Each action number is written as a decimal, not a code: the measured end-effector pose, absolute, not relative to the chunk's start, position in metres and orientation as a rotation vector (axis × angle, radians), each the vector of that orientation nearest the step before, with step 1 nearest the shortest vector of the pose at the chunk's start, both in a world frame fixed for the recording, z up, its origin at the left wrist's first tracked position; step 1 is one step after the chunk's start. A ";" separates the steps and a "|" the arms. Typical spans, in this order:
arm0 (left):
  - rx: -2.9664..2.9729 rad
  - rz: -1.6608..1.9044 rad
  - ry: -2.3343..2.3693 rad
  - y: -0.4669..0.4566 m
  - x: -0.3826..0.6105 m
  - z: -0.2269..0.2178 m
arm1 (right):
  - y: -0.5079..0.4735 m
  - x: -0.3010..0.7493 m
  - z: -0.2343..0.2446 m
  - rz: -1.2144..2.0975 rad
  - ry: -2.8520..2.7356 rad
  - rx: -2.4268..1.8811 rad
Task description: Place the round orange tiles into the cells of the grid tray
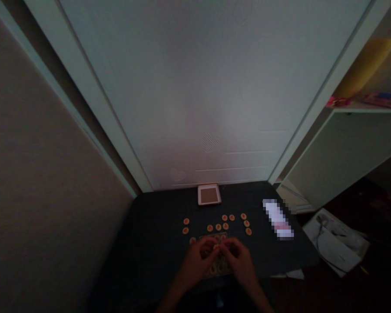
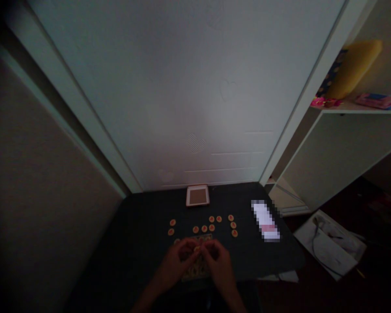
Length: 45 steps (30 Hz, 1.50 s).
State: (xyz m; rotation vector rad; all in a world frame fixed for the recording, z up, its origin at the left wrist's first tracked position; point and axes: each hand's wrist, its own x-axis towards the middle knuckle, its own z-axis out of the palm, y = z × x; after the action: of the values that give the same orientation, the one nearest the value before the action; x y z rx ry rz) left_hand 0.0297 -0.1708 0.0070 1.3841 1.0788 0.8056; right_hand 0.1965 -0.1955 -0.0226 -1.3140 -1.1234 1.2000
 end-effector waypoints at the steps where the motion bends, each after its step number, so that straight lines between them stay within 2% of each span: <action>1: 1.375 0.813 1.076 -0.170 0.027 0.005 | -0.196 0.196 -0.023 1.191 -1.113 -1.320; 16: 1.099 0.924 1.247 -0.155 -0.016 -0.023 | -0.203 0.210 -0.033 1.081 -0.868 -1.368; 33: 1.210 0.850 1.011 -0.178 0.013 -0.016 | -0.202 0.179 -0.023 1.202 -1.164 -1.312; 38: 1.252 0.845 1.121 -0.179 0.006 -0.020 | -0.200 0.184 -0.030 1.225 -1.154 -1.296; 45: 1.326 0.831 1.299 -0.181 -0.014 -0.025 | -0.195 0.198 -0.035 1.058 -1.241 -1.315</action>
State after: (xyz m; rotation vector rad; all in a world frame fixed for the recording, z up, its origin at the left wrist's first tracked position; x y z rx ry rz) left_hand -0.0136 -0.1812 -0.0249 1.3261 1.2993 0.8315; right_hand 0.1977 -0.1946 -0.0348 -1.3150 -1.2410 1.0584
